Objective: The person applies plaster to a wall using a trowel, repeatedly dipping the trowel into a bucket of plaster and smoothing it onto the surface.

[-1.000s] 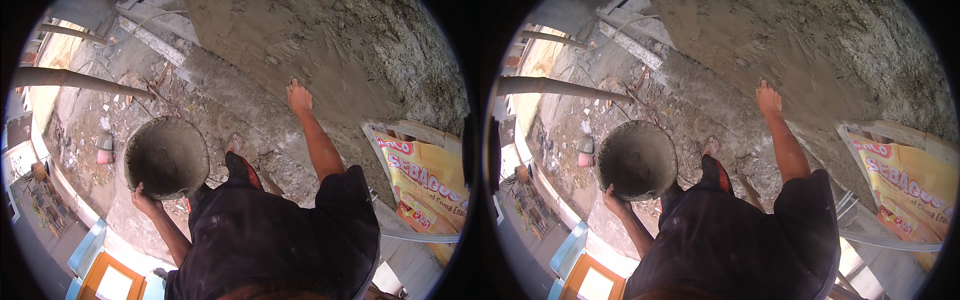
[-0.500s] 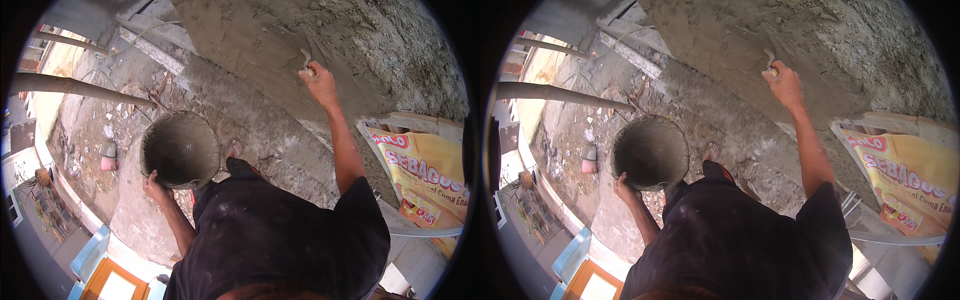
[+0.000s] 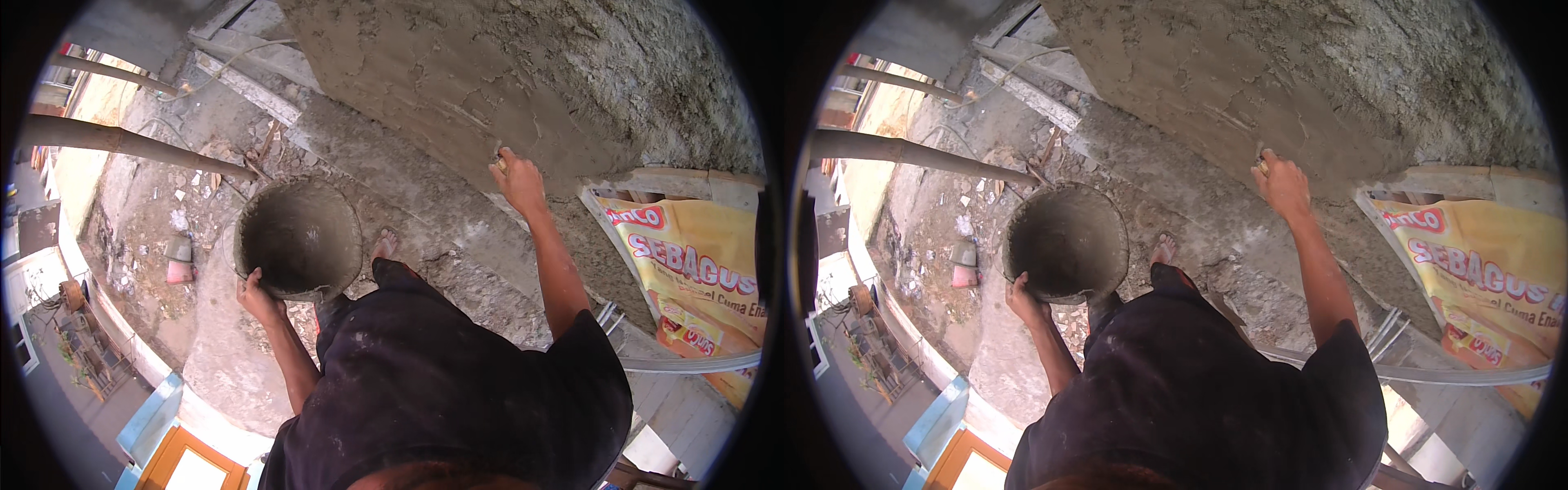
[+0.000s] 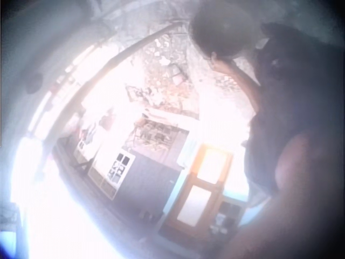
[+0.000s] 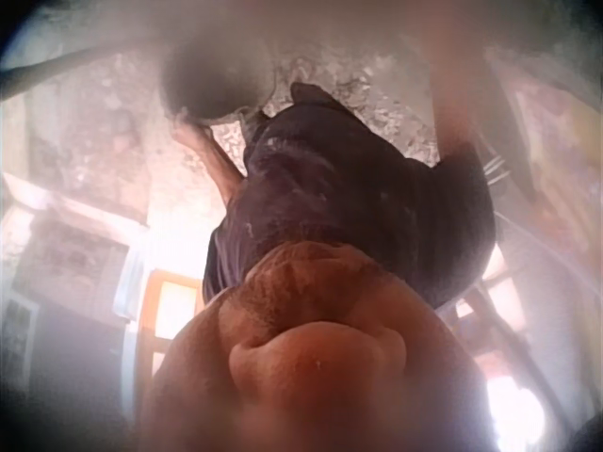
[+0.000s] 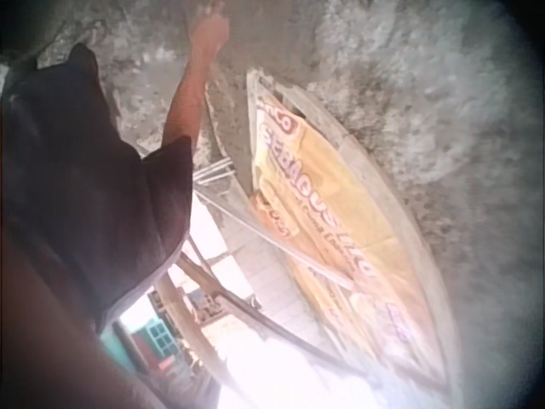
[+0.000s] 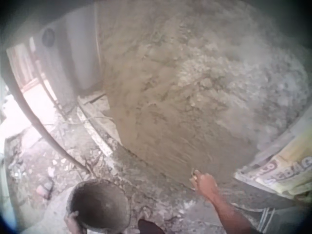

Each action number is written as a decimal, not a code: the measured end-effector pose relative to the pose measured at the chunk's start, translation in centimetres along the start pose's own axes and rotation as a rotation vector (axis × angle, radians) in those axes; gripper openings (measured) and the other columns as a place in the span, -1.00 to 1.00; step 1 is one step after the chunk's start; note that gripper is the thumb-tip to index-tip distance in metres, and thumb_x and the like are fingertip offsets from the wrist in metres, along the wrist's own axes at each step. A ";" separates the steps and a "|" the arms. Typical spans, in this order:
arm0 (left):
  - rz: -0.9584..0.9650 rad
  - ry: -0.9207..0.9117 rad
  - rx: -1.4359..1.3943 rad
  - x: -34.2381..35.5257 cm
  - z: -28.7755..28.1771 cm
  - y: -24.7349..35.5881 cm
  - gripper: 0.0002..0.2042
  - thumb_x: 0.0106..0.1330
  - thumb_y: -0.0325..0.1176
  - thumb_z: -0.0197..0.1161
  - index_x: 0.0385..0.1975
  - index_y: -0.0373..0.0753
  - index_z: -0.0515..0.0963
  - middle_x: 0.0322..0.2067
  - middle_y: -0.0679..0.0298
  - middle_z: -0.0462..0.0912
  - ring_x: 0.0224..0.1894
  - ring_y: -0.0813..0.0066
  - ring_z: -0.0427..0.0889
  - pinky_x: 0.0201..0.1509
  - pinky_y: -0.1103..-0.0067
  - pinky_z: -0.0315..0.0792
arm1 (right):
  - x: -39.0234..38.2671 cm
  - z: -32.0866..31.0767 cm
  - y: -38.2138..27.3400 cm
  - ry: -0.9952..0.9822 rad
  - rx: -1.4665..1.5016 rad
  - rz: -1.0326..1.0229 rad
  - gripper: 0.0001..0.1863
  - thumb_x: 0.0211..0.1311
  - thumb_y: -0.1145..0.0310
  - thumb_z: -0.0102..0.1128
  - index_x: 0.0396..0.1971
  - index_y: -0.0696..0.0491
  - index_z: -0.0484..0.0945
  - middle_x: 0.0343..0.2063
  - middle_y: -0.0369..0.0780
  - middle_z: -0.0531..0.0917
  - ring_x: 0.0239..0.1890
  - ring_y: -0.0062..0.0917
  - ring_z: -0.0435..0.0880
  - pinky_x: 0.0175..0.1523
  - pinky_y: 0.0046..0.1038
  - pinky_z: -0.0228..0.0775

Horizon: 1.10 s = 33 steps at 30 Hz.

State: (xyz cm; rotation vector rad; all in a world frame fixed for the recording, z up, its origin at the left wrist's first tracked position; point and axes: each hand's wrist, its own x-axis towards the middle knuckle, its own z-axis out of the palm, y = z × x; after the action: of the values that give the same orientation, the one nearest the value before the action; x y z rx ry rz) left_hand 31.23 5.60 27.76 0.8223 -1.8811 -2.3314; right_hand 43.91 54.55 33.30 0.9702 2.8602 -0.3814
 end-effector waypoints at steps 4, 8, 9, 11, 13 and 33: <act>-0.010 -0.025 0.040 -0.1 0.4 1.0 -0.78 0.09 -0.66 0.17 -0.23 -0.49 0.51 -0.25 0.07 0.64 -0.25 0.28 0.64 -0.09 0.46 0.56 | 5.6 7.5 1.9 -0.116 -0.074 0.053 -0.61 0.28 0.19 0.23 0.02 0.07 0.54 -0.21 0.04 0.69 -0.08 0.00 0.65 0.04 -0.05 0.47; 0.018 -0.015 0.078 -0.1 -1.0 1.5 -0.79 0.09 -0.68 0.16 -0.24 -0.47 0.51 -0.26 0.06 0.64 -0.25 0.28 0.65 -0.10 0.45 0.57 | 6.4 2.6 -0.6 -0.070 0.008 0.051 -0.64 0.28 0.21 0.22 0.00 0.08 0.57 -0.17 0.05 0.69 -0.03 -0.04 0.64 0.06 -0.10 0.47; 0.043 -0.030 0.056 -0.1 -0.8 1.5 -0.79 0.09 -0.68 0.15 -0.24 -0.47 0.51 -0.26 0.06 0.64 -0.25 0.28 0.65 -0.10 0.45 0.58 | 6.2 1.0 -0.8 -0.062 0.007 0.051 -0.64 0.28 0.21 0.22 0.00 0.08 0.57 -0.17 0.05 0.69 -0.03 -0.04 0.64 0.06 -0.10 0.47; 0.037 -0.035 0.043 -0.3 0.4 1.7 -0.81 0.09 -0.68 0.15 -0.27 -0.46 0.52 -0.27 0.08 0.64 -0.26 0.30 0.64 -0.11 0.46 0.56 | 5.2 -1.8 -0.8 0.071 0.175 0.059 -0.62 0.26 0.20 0.24 0.01 0.08 0.60 -0.14 0.06 0.68 -0.01 -0.04 0.63 0.07 -0.13 0.47; 0.031 -0.030 0.045 -0.1 0.7 1.6 -0.83 0.09 -0.69 0.15 -0.29 -0.45 0.52 -0.29 0.09 0.64 -0.27 0.31 0.64 -0.12 0.47 0.55 | 5.4 -4.3 -1.7 0.102 0.205 0.038 -0.60 0.24 0.19 0.26 0.00 0.10 0.61 -0.15 0.07 0.69 -0.01 -0.04 0.64 0.06 -0.14 0.47; 0.373 -0.951 0.323 6.8 11.9 9.8 -0.53 0.12 -0.62 0.15 0.11 -0.45 0.56 -0.06 0.19 0.68 -0.05 0.53 0.58 0.11 0.63 0.35 | -6.6 3.6 -25.2 -0.003 0.291 -0.289 -0.69 0.24 0.39 0.14 -0.06 0.19 0.57 -0.15 0.08 0.66 0.01 -0.01 0.62 0.10 -0.06 0.44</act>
State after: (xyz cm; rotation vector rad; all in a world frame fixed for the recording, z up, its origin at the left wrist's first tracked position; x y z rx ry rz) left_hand 17.51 11.37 35.68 -0.7665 -2.4370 -2.3576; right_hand 33.81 30.41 36.10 0.5836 3.0008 -0.8422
